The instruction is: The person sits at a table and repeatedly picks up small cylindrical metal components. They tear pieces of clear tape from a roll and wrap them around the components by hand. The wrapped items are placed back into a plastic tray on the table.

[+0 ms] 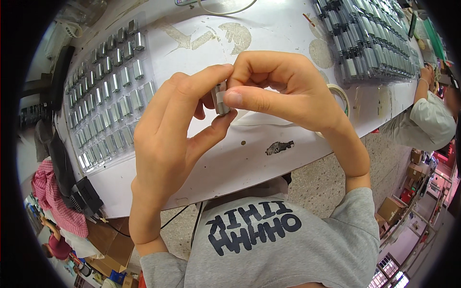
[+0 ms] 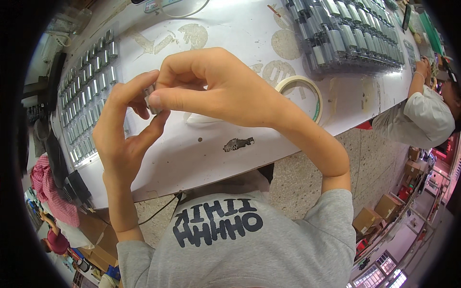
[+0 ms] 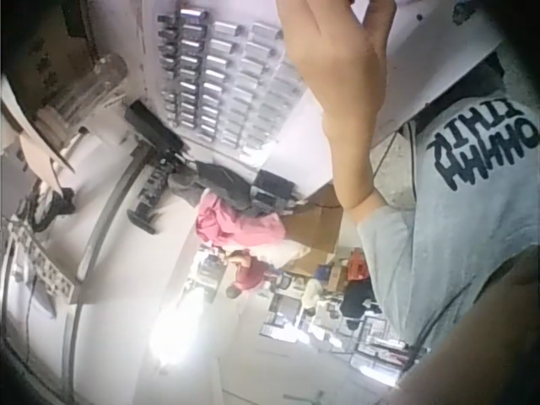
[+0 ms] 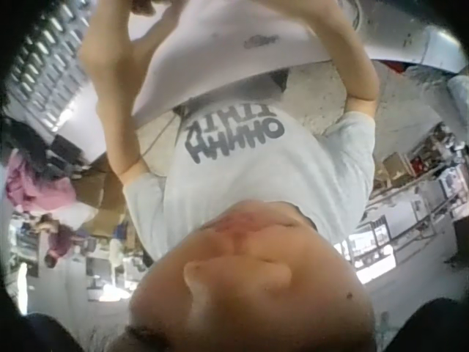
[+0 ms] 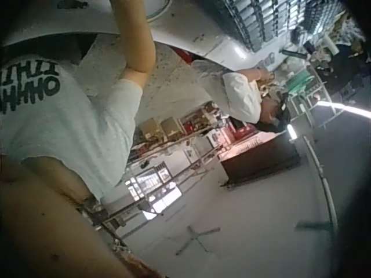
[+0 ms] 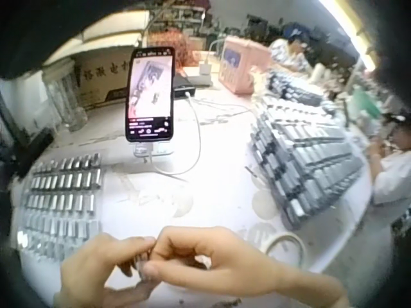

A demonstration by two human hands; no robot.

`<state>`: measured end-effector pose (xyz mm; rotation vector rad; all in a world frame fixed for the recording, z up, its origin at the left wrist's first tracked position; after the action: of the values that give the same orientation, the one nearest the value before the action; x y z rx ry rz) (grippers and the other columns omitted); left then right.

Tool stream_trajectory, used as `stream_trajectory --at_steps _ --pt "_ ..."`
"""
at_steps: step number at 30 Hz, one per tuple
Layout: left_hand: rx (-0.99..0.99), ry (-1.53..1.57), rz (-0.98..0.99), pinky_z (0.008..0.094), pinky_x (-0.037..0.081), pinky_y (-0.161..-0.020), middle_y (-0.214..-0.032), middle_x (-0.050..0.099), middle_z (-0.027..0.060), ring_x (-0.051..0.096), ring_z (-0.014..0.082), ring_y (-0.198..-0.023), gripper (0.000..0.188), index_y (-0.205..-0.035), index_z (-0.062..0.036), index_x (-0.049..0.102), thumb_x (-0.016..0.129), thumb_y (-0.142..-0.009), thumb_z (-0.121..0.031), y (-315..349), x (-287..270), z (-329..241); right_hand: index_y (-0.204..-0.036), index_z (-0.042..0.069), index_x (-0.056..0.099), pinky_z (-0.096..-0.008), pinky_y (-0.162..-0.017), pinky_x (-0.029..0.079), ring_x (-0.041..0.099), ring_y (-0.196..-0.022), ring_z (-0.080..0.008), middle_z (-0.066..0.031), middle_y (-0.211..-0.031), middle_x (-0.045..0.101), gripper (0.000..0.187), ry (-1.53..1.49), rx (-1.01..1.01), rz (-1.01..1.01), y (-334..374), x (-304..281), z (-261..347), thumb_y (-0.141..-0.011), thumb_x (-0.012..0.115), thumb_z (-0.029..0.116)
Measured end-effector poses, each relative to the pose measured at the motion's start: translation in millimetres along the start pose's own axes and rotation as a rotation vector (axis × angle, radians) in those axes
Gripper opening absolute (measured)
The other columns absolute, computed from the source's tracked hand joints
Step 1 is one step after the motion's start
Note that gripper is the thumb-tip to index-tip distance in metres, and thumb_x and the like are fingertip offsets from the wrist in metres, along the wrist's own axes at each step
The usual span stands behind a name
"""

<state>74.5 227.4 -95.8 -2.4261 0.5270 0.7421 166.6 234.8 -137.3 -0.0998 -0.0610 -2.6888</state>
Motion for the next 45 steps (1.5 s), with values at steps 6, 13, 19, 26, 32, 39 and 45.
stream_trajectory --at_steps 6,13,19,26,32,39,45 --pt "0.037 -0.065 -0.009 0.0234 0.042 -0.059 -0.076 0.052 0.0036 0.048 0.0123 -0.063 0.049 -0.108 -0.0055 0.059 0.071 -0.061 0.006 0 1 -3 -0.079 -0.001 0.056 -0.0216 -0.062 0.044 0.055 -0.071 -0.0074 -0.0040 -0.074 0.060 0.017 0.027 -0.001 -0.036 -1 -1 -5 -0.083 0.061 0.015" --pt "0.082 -0.121 -0.014 0.0238 0.041 -0.058 -0.076 0.052 0.0044 0.048 0.0132 -0.064 0.050 -0.107 -0.0036 0.058 0.070 -0.061 0.009 1 3 -7 -0.078 0.001 0.053 -0.0188 -0.063 0.042 0.052 -0.071 -0.0050 -0.0009 -0.075 0.057 0.011 0.115 0.029 -0.059 -1 -1 -8 -0.084 0.059 0.008" --pt "0.097 -0.185 0.039 0.0240 0.043 -0.059 -0.079 0.055 0.0055 0.050 0.0143 -0.066 0.050 -0.108 -0.0036 0.057 0.069 -0.062 0.010 4 9 -6 -0.071 -0.002 0.055 -0.0235 -0.048 0.036 0.046 -0.053 -0.0072 -0.0035 -0.055 0.052 0.023 0.383 -0.072 -0.211 1 -7 -4 -0.079 0.063 0.018" --pt "-0.083 0.150 0.079 0.0233 0.044 -0.068 -0.091 0.058 0.0064 0.053 0.0119 -0.074 0.044 -0.108 -0.0010 0.055 0.068 -0.066 0.006 2 8 9 -0.072 0.000 0.056 -0.0230 -0.046 0.032 0.042 -0.052 -0.0052 0.0011 -0.057 0.050 0.026 0.158 0.088 -0.092 -1 -10 -5 -0.082 0.063 0.024" --pt "-0.160 0.293 0.176 0.0244 0.042 -0.076 -0.103 0.056 0.0078 0.052 0.0117 -0.082 0.045 -0.112 0.0020 0.048 0.066 -0.070 0.002 2 12 13 -0.080 0.001 0.060 -0.0196 -0.054 0.035 0.045 -0.063 -0.0028 0.0026 -0.067 0.053 0.021 0.006 0.110 -0.008 4 -7 4 -0.084 0.061 0.022" --pt "-0.107 0.303 0.170 0.0228 0.040 -0.077 -0.108 0.054 0.0086 0.051 0.0107 -0.084 0.045 -0.113 0.0034 0.046 0.066 -0.073 -0.004 5 11 9 -0.080 0.002 0.061 -0.0193 -0.056 0.035 0.046 -0.064 -0.0033 0.0024 -0.067 0.054 0.021 -0.053 0.132 0.025 5 -4 3 -0.083 0.062 0.023" --pt "-0.054 0.307 0.161 0.0229 0.040 -0.077 -0.111 0.052 0.0103 0.051 0.0110 -0.083 0.047 -0.114 0.0038 0.044 0.067 -0.077 -0.012 7 10 4 -0.078 0.004 0.055 -0.0169 -0.057 0.031 0.041 -0.065 -0.0013 0.0053 -0.070 0.048 0.015 -0.041 0.116 0.051 5 -1 1 -0.085 0.060 0.016"
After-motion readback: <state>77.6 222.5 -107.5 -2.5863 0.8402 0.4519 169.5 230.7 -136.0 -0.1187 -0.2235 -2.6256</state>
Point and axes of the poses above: each hand's wrist, its own y-axis away from the middle knuckle, its own x-axis out of the palm, z = x × y, the point moved 10 cm from there along -y, towards the middle knuckle
